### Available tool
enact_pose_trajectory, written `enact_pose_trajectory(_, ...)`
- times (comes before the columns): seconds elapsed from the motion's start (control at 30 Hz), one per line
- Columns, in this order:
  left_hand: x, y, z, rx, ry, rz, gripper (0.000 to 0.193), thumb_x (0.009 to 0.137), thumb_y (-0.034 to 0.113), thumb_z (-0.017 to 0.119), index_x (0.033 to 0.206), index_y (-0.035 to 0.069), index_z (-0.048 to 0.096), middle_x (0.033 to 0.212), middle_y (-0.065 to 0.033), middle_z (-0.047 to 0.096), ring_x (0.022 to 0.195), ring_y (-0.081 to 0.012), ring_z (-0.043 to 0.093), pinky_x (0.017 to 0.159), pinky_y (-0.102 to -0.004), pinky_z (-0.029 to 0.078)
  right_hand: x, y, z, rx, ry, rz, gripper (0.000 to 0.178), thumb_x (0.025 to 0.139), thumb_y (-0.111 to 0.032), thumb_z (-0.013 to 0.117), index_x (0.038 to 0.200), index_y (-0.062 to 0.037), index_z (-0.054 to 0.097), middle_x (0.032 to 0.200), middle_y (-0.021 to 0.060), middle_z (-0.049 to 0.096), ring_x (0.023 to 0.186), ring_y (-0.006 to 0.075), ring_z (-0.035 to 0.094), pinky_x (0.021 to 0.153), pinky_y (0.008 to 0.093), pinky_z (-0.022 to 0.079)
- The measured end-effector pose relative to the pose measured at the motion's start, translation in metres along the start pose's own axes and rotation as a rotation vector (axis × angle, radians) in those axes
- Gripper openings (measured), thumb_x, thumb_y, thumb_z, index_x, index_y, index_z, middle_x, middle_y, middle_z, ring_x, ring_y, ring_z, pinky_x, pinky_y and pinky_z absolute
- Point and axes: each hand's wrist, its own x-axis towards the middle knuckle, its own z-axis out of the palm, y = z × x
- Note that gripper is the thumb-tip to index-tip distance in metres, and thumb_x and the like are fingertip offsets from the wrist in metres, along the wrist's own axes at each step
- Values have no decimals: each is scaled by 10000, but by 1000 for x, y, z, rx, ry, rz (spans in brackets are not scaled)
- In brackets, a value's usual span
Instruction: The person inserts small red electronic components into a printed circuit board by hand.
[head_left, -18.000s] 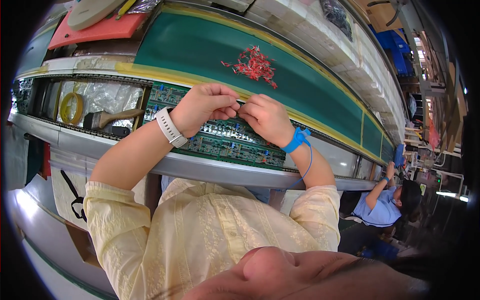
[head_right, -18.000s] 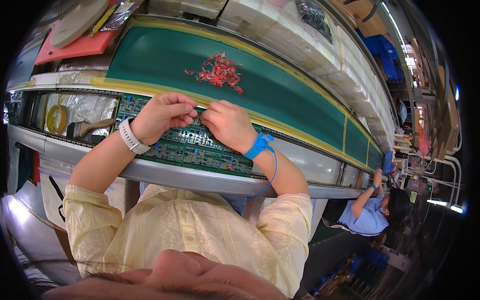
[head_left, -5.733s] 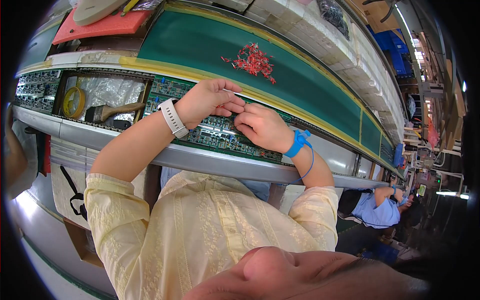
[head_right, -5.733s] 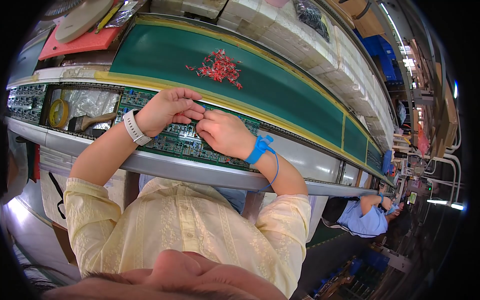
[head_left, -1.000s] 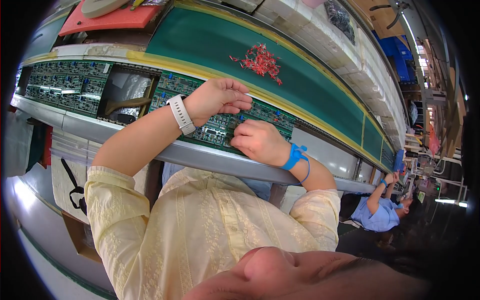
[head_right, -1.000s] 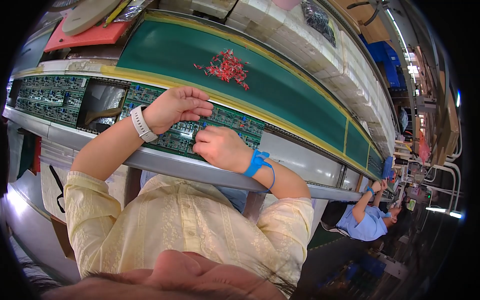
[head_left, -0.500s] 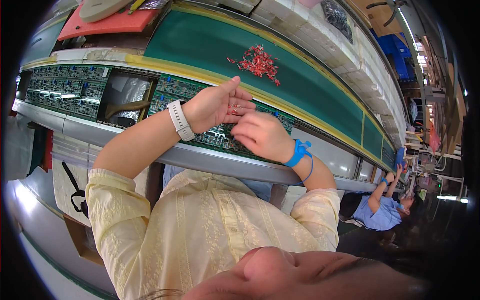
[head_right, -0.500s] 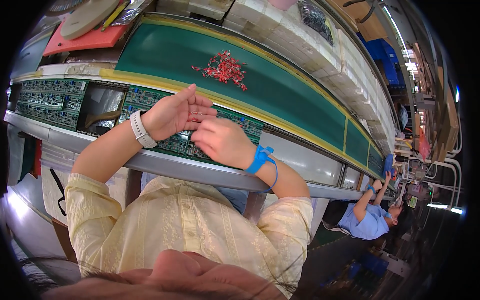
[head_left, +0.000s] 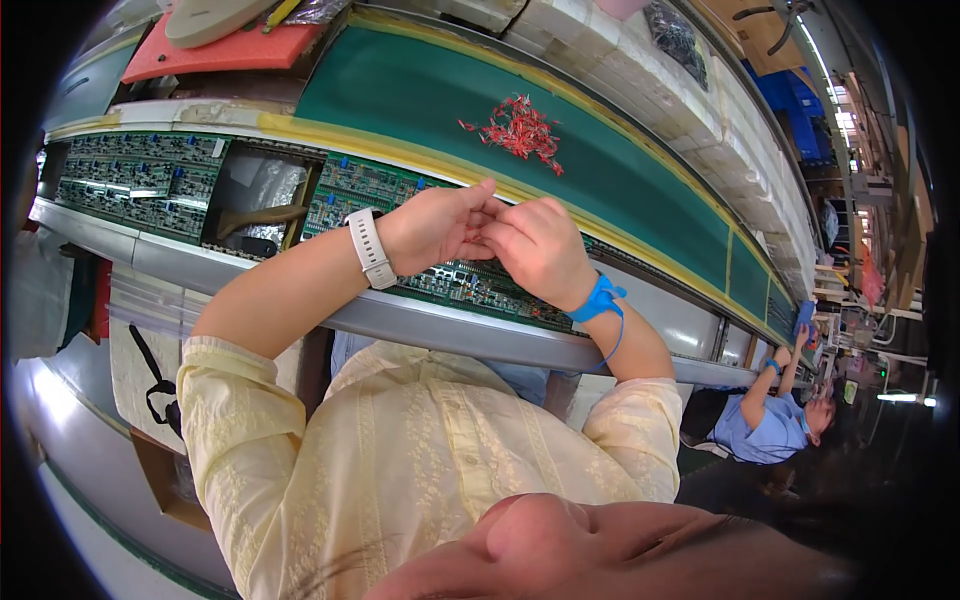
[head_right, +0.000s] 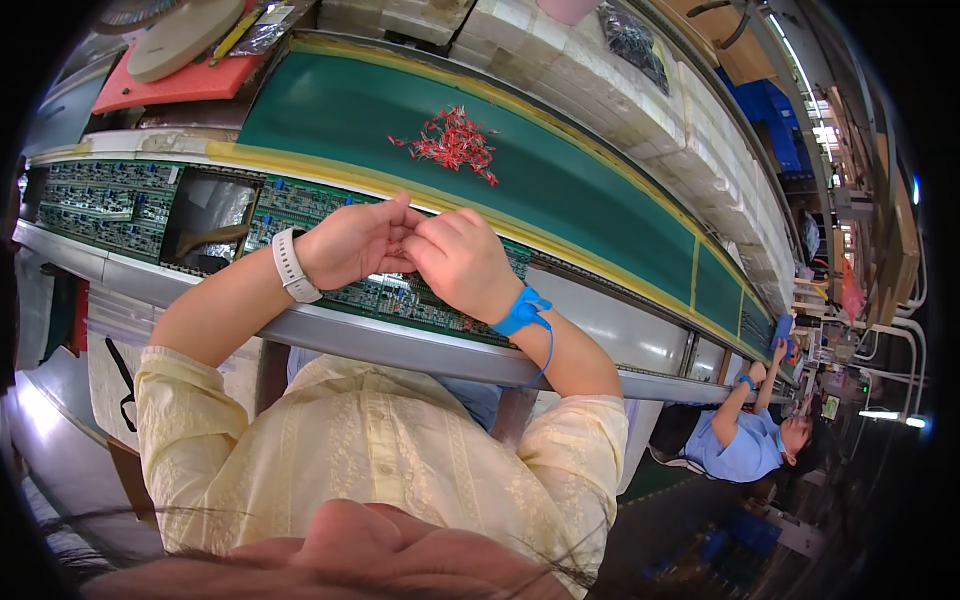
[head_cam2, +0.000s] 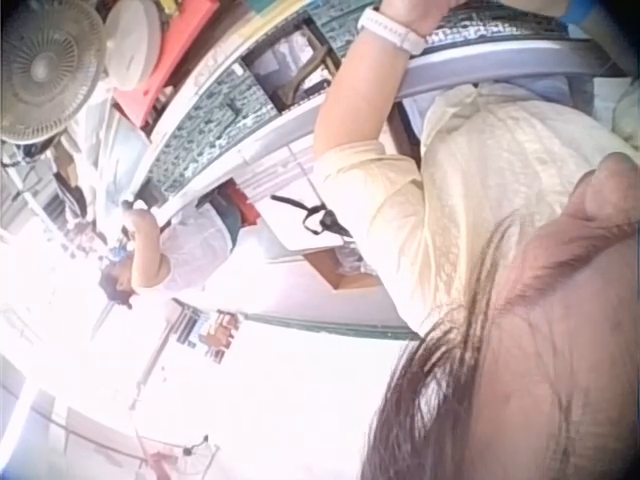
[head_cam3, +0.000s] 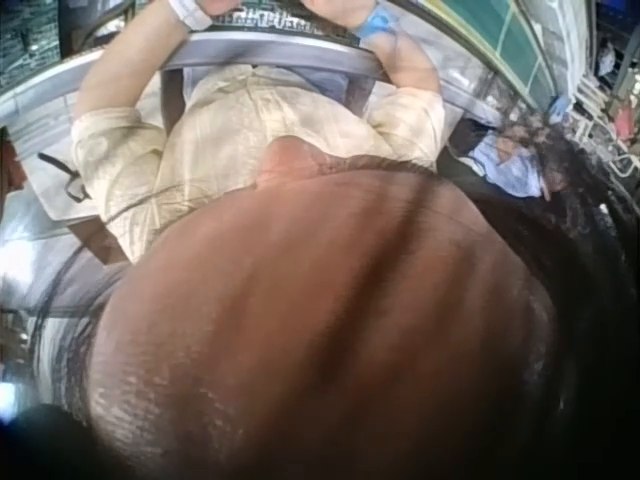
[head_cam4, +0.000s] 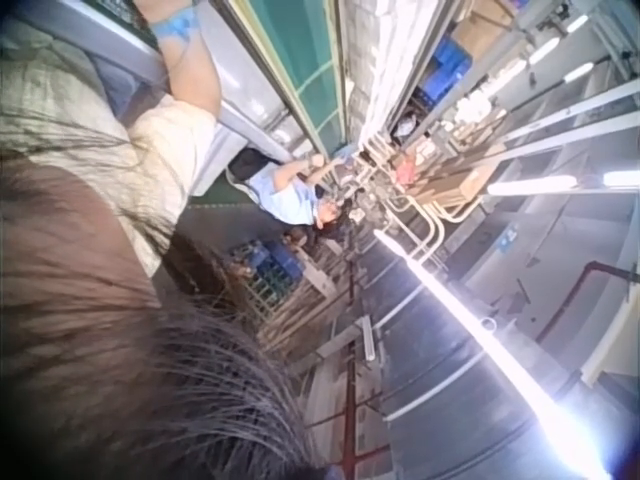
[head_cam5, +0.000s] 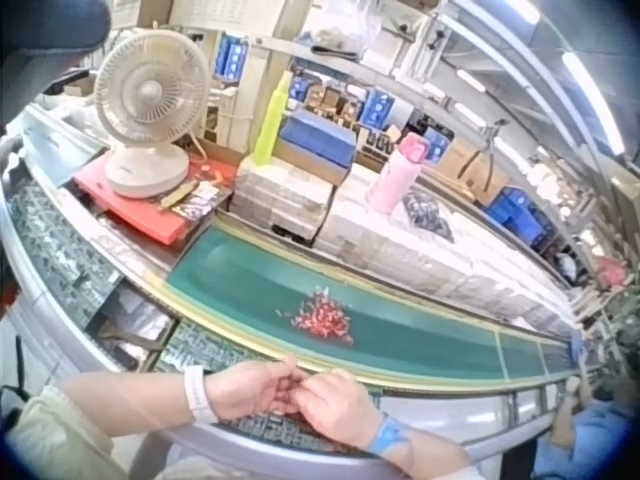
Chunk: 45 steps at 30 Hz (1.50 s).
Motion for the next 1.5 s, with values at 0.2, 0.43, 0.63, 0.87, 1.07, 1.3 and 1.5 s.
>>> enact_pose_trajectory(0.2,-6,3,8,303,73,15,253,928,252,446,996,25,534,919,-69,609,824,-140,616,728,-256,498,2,5,-11,-26,97,91,166,647,-39,688,782,-62,594,773,53,551,693,237,539,631,342,419)
enact_pose_trajectory(0.43,-4,3,4,381,106,79,124,881,133,541,926,18,534,849,-73,617,730,-133,633,634,-215,514,1,5,-17,43,72,144,153,666,-50,696,783,-70,599,759,54,556,683,238,537,627,342,416)
enact_pose_trajectory(0.63,-5,4,5,362,81,86,133,880,152,546,920,25,543,848,-71,616,734,-134,630,640,-216,510,-3,5,-17,257,80,300,120,707,-22,672,799,-48,600,776,66,563,706,227,546,629,318,441)
enact_pose_trajectory(0.87,-5,10,-1,268,164,100,188,900,214,523,992,51,536,898,-51,606,786,-104,587,712,-227,486,-4,-4,-25,525,-53,336,102,720,-7,627,801,-51,585,796,80,542,715,238,536,627,314,444)
enact_pose_trajectory(1.07,-3,9,-2,277,175,96,199,900,220,526,1004,50,537,904,-45,598,792,-101,585,711,-228,486,-10,-10,-12,479,-355,206,42,726,-82,591,763,-66,580,775,74,545,750,263,549,656,362,458)
enact_pose_trajectory(1.3,-4,9,0,276,182,98,209,899,228,530,1005,48,538,908,-45,594,790,-99,577,710,-226,483,-9,-12,-4,471,-432,160,40,726,-67,610,759,-67,586,766,68,549,741,252,550,643,349,451)
enact_pose_trajectory(1.5,-3,9,0,283,189,94,202,900,220,526,1003,47,539,909,-46,593,789,-99,575,711,-226,481,-9,-14,-4,440,-412,140,45,715,-65,612,751,-71,587,744,67,539,729,255,546,635,353,447)
